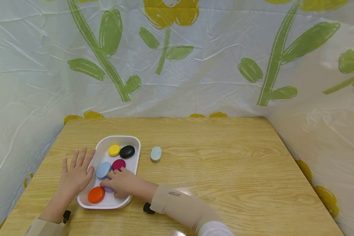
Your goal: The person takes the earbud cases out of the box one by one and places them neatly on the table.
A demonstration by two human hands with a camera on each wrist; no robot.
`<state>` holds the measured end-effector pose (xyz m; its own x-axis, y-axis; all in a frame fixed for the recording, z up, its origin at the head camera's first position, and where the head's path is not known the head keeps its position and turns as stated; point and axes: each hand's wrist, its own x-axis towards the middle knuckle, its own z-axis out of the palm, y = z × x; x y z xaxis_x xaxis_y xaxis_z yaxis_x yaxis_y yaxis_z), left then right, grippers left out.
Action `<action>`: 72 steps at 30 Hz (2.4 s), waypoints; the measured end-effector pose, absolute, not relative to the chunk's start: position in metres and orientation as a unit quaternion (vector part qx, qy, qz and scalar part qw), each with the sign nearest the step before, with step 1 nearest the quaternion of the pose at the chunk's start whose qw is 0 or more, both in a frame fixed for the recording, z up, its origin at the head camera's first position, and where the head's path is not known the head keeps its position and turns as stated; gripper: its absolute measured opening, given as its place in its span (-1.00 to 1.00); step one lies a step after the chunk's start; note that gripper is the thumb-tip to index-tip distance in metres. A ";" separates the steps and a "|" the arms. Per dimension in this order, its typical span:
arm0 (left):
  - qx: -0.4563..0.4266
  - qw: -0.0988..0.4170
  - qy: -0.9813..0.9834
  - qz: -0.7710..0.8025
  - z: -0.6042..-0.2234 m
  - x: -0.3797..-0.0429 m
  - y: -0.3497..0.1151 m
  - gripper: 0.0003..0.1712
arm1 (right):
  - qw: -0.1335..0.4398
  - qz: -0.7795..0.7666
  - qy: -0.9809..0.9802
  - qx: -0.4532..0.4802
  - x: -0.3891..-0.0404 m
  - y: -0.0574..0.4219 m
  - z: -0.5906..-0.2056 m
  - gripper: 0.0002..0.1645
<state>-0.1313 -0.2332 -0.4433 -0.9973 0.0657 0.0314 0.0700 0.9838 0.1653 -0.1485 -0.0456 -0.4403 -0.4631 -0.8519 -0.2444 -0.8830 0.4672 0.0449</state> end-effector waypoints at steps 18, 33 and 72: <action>-0.034 0.014 -0.995 -0.091 -0.443 -0.131 -0.233 -0.36 | 0.072 0.079 0.857 -0.503 -0.150 -0.047 -0.440 -0.43; -0.029 0.011 -0.995 -0.096 -0.442 -0.132 -0.232 -0.36 | 0.023 -0.061 0.893 -0.445 -0.177 0.005 -0.395 -0.44; -0.030 0.017 -0.994 -0.099 -0.446 -0.132 -0.234 -0.36 | 0.068 -0.068 0.967 -0.238 -0.214 0.124 -0.450 -0.45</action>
<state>-0.1315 -0.2343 -0.4463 -0.9976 0.0564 0.0396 0.0631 0.9785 0.1961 -0.2141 0.1235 -0.4496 -0.8777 -0.4687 -0.0994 -0.4502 0.8778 -0.1639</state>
